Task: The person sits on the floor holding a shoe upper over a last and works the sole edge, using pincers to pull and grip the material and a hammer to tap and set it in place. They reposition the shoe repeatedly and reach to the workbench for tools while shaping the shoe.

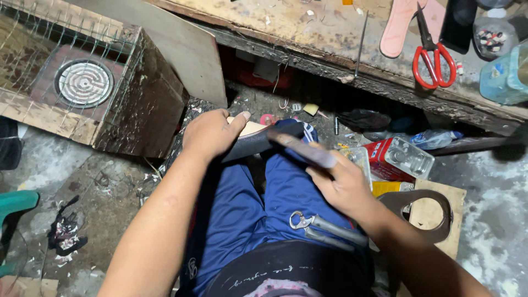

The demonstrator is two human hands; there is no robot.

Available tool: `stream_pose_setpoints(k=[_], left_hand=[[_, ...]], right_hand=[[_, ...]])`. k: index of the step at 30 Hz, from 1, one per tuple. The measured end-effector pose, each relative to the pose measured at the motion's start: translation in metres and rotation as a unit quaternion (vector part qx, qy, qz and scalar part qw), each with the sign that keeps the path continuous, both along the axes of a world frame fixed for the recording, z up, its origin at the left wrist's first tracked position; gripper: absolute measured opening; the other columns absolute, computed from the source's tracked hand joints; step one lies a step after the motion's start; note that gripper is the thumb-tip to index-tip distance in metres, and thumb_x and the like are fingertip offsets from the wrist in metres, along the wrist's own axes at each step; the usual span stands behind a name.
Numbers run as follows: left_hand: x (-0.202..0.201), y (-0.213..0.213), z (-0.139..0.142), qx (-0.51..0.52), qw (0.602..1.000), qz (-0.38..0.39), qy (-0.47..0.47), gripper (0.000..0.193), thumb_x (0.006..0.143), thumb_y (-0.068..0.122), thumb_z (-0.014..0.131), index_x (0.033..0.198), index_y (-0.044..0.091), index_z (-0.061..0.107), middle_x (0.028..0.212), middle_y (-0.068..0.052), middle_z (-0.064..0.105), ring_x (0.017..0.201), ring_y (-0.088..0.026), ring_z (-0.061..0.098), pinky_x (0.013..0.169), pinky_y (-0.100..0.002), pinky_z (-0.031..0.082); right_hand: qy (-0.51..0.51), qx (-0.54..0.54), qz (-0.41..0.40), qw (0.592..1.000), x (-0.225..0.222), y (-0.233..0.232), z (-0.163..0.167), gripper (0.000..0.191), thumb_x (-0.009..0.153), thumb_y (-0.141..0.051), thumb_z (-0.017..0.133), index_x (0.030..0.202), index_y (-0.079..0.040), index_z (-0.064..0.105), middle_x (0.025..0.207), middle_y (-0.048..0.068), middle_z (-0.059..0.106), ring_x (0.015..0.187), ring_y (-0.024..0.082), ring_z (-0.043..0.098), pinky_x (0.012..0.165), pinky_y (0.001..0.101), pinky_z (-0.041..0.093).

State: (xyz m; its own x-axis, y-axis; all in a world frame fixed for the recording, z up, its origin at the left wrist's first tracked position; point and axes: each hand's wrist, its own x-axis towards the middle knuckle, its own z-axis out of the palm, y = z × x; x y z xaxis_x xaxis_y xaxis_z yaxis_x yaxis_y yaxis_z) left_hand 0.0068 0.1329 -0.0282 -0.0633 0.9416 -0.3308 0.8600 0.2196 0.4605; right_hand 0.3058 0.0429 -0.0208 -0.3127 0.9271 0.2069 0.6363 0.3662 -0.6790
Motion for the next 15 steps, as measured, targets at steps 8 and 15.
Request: stream_pose_setpoints(k=[8,15], left_hand=[[0.014,-0.047,0.023,0.084,0.996,-0.005,0.015,0.061,0.089,0.062,0.062,0.097,0.003,0.073,0.094,-0.021,0.072,0.092,-0.041,0.069,0.080,-0.053,0.053],[0.023,-0.106,0.034,0.146,0.984,-0.106,0.007,0.107,0.051,0.051,0.087,0.138,0.000,0.050,0.115,-0.024,0.061,0.111,-0.046,0.057,0.088,-0.056,0.042]], right_hand=[[0.095,-0.162,-0.179,0.966,0.066,0.000,-0.050,0.053,0.096,-0.016,0.067,0.148,-0.011,0.057,0.101,0.010,0.072,0.075,0.015,0.064,0.073,0.0316,0.055],[0.252,-0.277,-0.190,0.908,0.075,-0.035,-0.031,0.064,0.098,-0.009,0.058,0.159,-0.008,0.042,0.095,0.012,0.069,0.070,0.011,0.062,0.066,0.0270,0.053]])
